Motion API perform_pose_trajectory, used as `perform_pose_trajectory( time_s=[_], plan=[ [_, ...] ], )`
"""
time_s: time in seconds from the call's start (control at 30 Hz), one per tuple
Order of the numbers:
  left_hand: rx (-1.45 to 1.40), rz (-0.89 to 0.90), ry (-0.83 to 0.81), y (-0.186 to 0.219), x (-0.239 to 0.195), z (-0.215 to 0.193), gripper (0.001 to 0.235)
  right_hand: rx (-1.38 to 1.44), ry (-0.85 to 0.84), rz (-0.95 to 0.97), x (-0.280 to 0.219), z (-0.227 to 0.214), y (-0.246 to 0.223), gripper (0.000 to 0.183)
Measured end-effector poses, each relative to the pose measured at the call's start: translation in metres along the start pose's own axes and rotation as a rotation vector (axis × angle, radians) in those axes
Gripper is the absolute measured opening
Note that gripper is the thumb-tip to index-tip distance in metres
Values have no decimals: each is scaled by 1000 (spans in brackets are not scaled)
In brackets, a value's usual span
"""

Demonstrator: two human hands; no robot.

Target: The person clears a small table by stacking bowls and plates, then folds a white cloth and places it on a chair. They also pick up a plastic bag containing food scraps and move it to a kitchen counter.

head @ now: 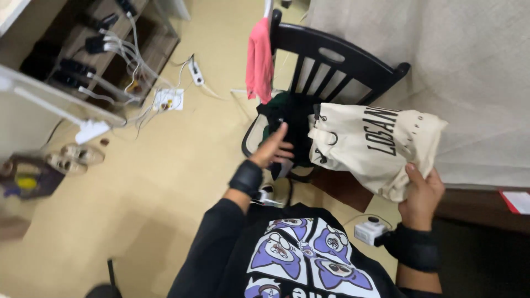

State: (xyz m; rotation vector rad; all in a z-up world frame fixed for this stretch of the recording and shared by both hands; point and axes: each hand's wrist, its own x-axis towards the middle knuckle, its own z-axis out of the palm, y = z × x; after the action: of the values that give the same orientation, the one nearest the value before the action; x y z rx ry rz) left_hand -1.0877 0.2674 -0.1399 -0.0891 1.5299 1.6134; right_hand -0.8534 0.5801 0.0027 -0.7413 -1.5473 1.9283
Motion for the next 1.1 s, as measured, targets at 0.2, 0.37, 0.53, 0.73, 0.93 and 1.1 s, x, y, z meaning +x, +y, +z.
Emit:
perform_pose_trajectory(
  time_s=[0.2,0.37,0.53,0.73,0.93,1.1],
  plan=[
    [-56,-365,-157,-10,46,44,104,151,74,-91,-59,24,-42,42],
    [-469,-321,-349,-120,153,17,94,114,144,-136,-87,15,-43,42],
    [-1020,17,-264,-83,160,-4,30,158,213,-155,-101,21,-47,45],
    [-726,-340,-283,13,89,37,54,140,234,-134,-113,-3,-25,45],
    [-765,212,-371,-87,180,-4,22,117,242,20,-76,-8,-23,45],
    [-1033,343,-19,-31,131,-104,15,-71,140,101,4,-15,44,39]
  ],
)
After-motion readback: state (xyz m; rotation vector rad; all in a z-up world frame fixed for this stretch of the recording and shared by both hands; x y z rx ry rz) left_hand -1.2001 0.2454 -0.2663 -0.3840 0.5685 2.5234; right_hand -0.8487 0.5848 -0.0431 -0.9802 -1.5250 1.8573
